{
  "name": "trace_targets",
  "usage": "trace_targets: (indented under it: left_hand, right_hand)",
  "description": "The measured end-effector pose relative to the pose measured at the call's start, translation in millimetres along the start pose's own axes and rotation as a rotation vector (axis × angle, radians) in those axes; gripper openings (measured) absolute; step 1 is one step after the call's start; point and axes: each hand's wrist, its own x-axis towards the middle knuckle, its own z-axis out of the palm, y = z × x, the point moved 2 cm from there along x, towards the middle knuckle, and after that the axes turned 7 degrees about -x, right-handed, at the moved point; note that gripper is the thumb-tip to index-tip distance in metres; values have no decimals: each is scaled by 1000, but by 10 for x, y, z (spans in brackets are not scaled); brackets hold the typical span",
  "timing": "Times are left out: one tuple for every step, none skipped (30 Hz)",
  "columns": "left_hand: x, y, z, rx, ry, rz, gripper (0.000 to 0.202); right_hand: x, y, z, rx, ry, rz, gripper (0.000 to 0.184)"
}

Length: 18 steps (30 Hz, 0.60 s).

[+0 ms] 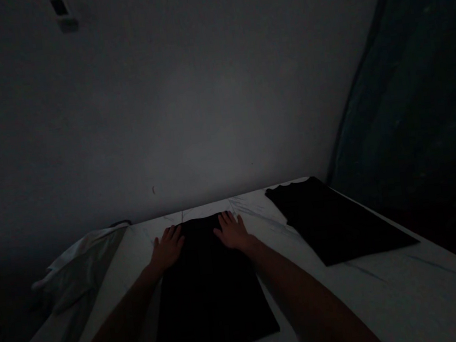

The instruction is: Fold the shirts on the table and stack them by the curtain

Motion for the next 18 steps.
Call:
trace_targets:
  left_hand:
    - [2, -10, -2, 10, 5, 2, 59]
    - [0, -20, -11, 19, 6, 4, 59]
    - [-7, -28, -25, 26, 5, 2, 59]
    - [-23, -34, -45, 31, 8, -14, 59]
    - [-50, -33, -67, 34, 18, -43, 59]
    - [-89, -18, -90, 37, 37, -72, 59]
    - [-141, 15, -108, 41, 59, -89, 59]
    - [-207, 67, -117, 46, 83, -82, 59]
    - [-284, 137, -117, 49, 102, -47, 60]
    - [-368, 217, -104, 50, 109, 13, 60]
    - [-455, 300, -81, 50, 100, 82, 61]
    - [-541, 372, -52, 48, 83, 139, 61]
    - [-619, 428, -21, 43, 63, 178, 61]
    - [-685, 464, 9, 38, 44, 199, 61]
    - [-738, 478, 36, 35, 26, 201, 61]
    - [-776, 474, 58, 30, 15, 194, 61]
    - [-800, 455, 76, 27, 7, 182, 62]
    - [-811, 424, 93, 22, 3, 167, 62]
  right_hand:
    - [10, 3, 2, 0, 1, 0, 72]
    - [14, 7, -2, 0, 7, 3, 71]
    - [13, 9, -13, 0, 15, 7, 71]
    - [7, 8, -27, 3, 16, 15, 71]
    - [-3, 3, -43, 6, 10, 33, 71]
    - [-19, -11, -61, 6, 2, 56, 71]
    - [-42, -36, -79, 3, -1, 76, 72]
    - [-72, -72, -93, -2, 4, 85, 72]
    - [-111, -119, -102, -6, 16, 76, 72]
    - [-158, -175, -103, -5, 31, 44, 72]
    - [-212, -232, -95, 2, 41, -6, 73]
    - [-271, -283, -78, 15, 39, -60, 74]
    - [-332, -322, -55, 29, 30, -105, 74]
    - [-389, -343, -32, 41, 19, -135, 75]
    - [-440, -346, -11, 47, 12, -149, 75]
    - [-481, -330, 5, 49, 11, -145, 75]
    - [-512, -300, 15, 50, 11, -129, 75]
    - [-533, -261, 19, 50, 9, -106, 75]
